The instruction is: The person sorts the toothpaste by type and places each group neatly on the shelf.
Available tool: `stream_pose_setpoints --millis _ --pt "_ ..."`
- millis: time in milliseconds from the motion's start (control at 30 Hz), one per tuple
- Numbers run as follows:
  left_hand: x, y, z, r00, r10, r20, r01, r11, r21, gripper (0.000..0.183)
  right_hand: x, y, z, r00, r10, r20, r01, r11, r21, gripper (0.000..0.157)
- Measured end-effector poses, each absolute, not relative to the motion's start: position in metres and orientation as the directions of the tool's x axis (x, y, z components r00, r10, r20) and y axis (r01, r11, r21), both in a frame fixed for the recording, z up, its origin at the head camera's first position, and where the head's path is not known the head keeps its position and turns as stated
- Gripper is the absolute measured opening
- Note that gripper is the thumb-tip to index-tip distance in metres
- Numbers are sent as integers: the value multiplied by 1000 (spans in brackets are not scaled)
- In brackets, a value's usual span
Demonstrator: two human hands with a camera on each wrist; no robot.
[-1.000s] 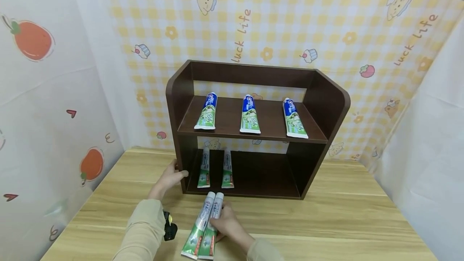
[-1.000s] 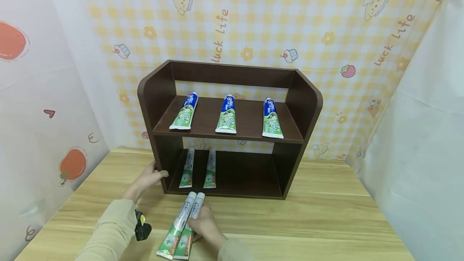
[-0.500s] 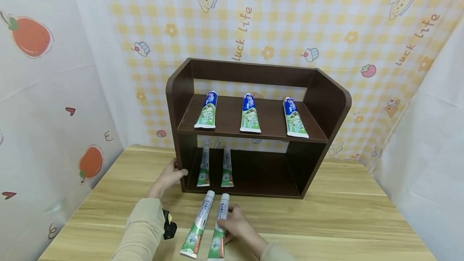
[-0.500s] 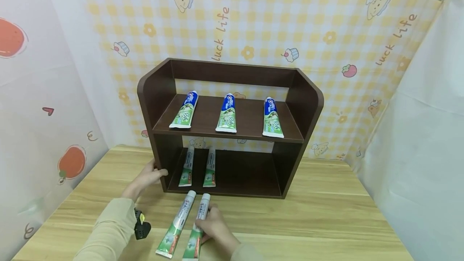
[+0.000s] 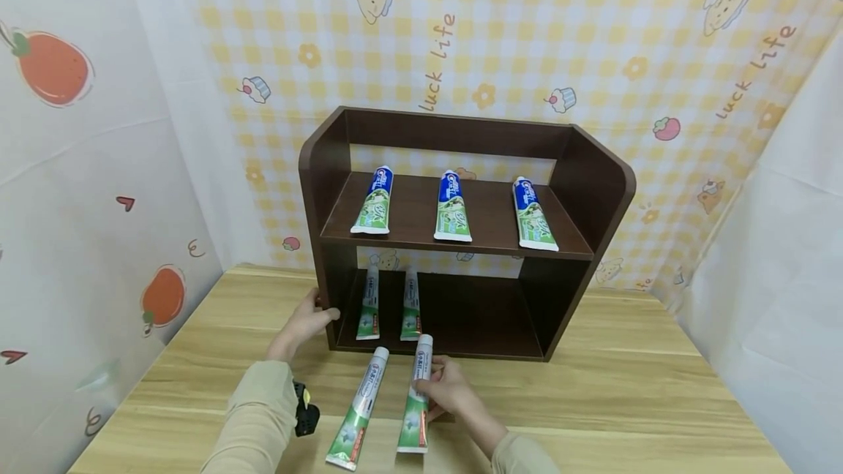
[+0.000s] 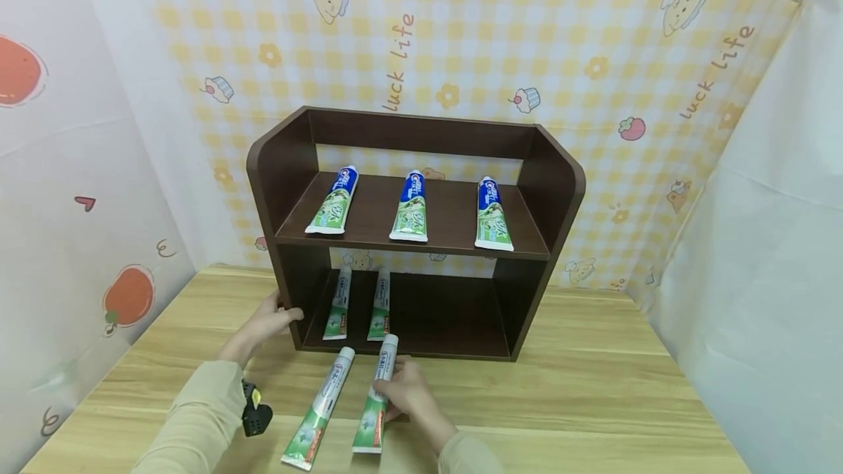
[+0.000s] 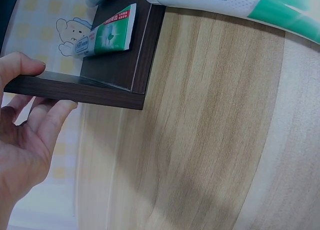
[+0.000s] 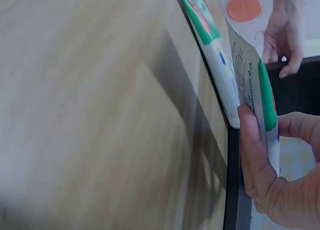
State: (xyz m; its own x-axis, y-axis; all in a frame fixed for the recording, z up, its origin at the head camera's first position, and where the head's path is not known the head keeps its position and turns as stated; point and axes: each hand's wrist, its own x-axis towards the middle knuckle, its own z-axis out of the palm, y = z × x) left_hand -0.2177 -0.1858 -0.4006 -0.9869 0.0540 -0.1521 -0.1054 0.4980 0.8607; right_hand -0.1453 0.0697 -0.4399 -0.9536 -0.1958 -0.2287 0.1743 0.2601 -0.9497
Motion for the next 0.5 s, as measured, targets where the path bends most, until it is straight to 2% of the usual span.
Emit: stream_pose_setpoints --millis 300,500 --pt "-219 -191 -407 -993 70 -93 -46 503 863 60 -158 89 -435 -966 -126 -225 186 263 -947 58" --pt "-216 -187 -402 -989 55 -135 -91 493 865 62 -170 101 -434 -972 -53 -231 207 284 -936 50"
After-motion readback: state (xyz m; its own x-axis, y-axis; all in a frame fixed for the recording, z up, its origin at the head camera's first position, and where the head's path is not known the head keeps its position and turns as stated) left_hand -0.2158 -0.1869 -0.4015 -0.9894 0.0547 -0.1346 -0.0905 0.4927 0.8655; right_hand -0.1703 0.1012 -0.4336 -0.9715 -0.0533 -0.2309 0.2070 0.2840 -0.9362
